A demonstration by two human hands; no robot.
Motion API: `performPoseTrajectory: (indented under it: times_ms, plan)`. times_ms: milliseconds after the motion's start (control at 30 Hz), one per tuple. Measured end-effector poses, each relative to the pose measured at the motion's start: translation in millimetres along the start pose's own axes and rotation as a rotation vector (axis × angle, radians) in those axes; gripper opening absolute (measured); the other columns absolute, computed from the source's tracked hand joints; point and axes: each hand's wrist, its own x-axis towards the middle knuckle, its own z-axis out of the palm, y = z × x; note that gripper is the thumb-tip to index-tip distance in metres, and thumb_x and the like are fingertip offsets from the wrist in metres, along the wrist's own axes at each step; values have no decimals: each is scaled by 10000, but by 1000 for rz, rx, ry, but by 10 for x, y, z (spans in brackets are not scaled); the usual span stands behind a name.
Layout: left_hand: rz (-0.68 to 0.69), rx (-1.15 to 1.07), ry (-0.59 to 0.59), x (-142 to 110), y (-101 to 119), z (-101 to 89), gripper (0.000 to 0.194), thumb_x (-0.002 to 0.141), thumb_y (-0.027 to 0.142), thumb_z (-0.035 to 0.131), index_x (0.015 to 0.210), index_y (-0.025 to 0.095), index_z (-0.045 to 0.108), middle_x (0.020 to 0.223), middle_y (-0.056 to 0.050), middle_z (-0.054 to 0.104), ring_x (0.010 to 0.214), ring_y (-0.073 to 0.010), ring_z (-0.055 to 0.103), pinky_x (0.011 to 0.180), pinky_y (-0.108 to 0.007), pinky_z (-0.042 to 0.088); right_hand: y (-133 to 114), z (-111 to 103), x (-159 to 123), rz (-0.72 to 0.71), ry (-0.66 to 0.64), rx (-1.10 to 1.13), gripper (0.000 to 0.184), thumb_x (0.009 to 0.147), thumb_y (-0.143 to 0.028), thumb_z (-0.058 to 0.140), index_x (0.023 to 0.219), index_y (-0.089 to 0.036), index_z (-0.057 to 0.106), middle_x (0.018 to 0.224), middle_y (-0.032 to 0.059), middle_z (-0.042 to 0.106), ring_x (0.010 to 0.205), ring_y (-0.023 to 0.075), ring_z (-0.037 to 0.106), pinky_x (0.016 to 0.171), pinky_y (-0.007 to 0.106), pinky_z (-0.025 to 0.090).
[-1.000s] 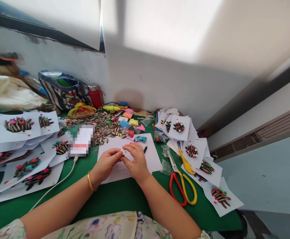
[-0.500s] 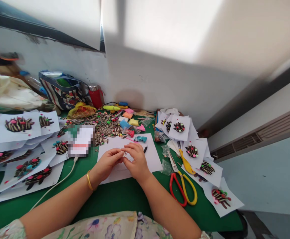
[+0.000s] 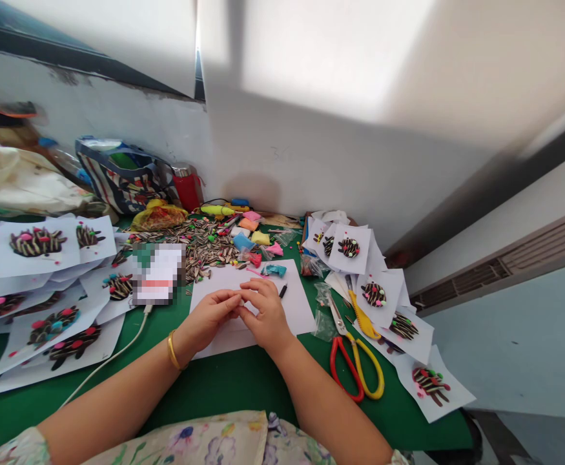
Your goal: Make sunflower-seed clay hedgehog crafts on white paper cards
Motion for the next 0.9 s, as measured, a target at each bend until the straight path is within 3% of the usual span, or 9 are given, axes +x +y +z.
performPoseTrajectory:
  times_ms: [100,400,533,633,833,900]
  plan:
    - [33,12,45,7,7,-2,266,754,402,746,781,142,696,724,-13,591,679,-115,488,660,-252,395,0,-1,-5,0,17,20,329,837,-289,706,1162,-282,661,1143,66,660,1151,251,548,1042,476,413]
    - [20,35,39,-15,29,22,330,790,470,691,800,141,728,742,-45,639,703,-137,526,687,-274,422,61,6,3,27,132,14,138,856,-246,680,982,-274,729,1013,57,692,1035,230,605,955,445,473]
    - [49,146,56,-8,31,25,326,766,432,722,939,156,734,828,-53,680,736,-147,555,706,-278,437,36,14,8,48,159,1,75,859,-216,660,891,-252,716,984,58,697,1011,228,612,940,443,478]
    - [97,253,109,-2,32,20,303,739,430,741,868,158,713,793,-40,675,735,-157,568,692,-278,444,6,13,6,53,151,1,67,861,-203,643,857,-238,699,990,59,700,1023,227,610,955,441,466]
    - [207,347,166,2,32,-3,276,791,436,680,843,165,682,773,-29,647,737,-163,568,711,-293,470,-14,-3,-8,93,78,49,185,916,-240,563,1068,-243,668,1068,67,687,1066,219,596,967,416,459]
    - [222,350,173,3,26,-2,268,796,432,678,844,168,677,782,-27,646,740,-161,571,708,-290,472,-9,-2,-13,139,57,47,163,916,-272,566,1040,-237,668,1011,64,691,1010,219,608,918,396,478]
